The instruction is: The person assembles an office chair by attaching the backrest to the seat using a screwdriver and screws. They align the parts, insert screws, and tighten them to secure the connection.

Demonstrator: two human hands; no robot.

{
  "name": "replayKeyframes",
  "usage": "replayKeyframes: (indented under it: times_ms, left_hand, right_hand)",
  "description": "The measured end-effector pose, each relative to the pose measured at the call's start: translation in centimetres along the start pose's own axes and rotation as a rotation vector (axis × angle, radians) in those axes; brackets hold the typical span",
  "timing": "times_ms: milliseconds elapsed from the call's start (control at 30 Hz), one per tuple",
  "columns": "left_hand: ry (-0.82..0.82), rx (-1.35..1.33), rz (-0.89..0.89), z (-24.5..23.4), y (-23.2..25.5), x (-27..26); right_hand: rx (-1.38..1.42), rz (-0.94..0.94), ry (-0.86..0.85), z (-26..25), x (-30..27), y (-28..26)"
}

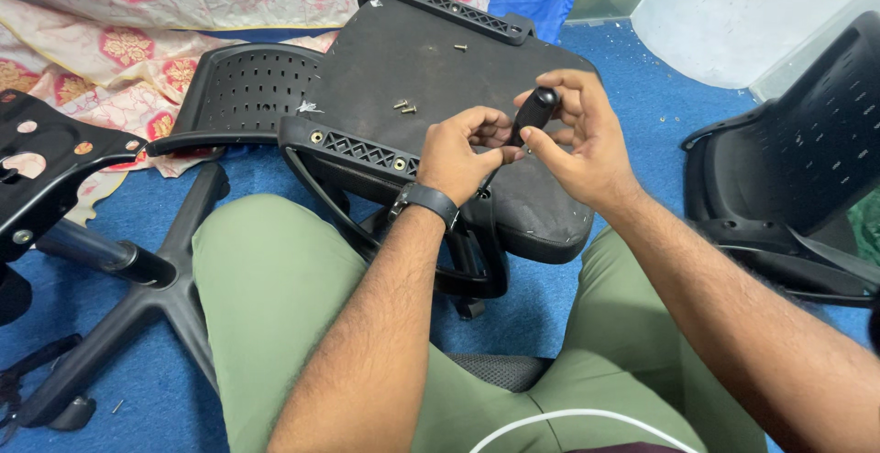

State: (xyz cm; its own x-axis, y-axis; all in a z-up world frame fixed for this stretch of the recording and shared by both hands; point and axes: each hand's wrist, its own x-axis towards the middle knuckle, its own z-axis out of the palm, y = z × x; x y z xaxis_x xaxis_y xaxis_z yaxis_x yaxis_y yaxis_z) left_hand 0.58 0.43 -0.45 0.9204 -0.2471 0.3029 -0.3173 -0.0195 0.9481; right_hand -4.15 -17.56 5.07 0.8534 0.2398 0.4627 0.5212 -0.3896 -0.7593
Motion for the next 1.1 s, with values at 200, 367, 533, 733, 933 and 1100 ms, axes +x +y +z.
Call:
replayKeyframes:
  times_ms: [200, 367, 533, 733, 933, 1100]
  left_hand:
    - [-0.023, -0.003, -0.007, -0.1, 0.2, 0.0]
    - [-0.033, -0.022, -0.038, -0.3, 0.5, -0.2]
    - [-0.037, -0.007, -0.021, -0.1, 0.4, -0.4]
    - [-0.063, -0.06, -0.003, -0.1, -0.7, -0.2]
    - [-0.069, 0.088, 0.025, 0.2, -1.1, -0.4]
    - [-0.07, 0.184, 0.076, 0.5, -0.3, -0.8]
  right_hand:
    - [-0.019, 0.015, -0.051, -0.2, -0.2, -0.2]
    - [-0.05, 0.007, -0.092, -0.1, 0.2, -0.5]
    - [-0.082, 0.061, -0.002, 0.2, 0.0, -0.4]
    - [0.002, -0.014, -0.044, -0.3, -0.1, 0.0]
    - [-0.156, -0.033, 0.086, -0.1, 0.0, 0.6]
    - [-0.255, -0.086, 0.197, 0.6, 0.2, 1.0]
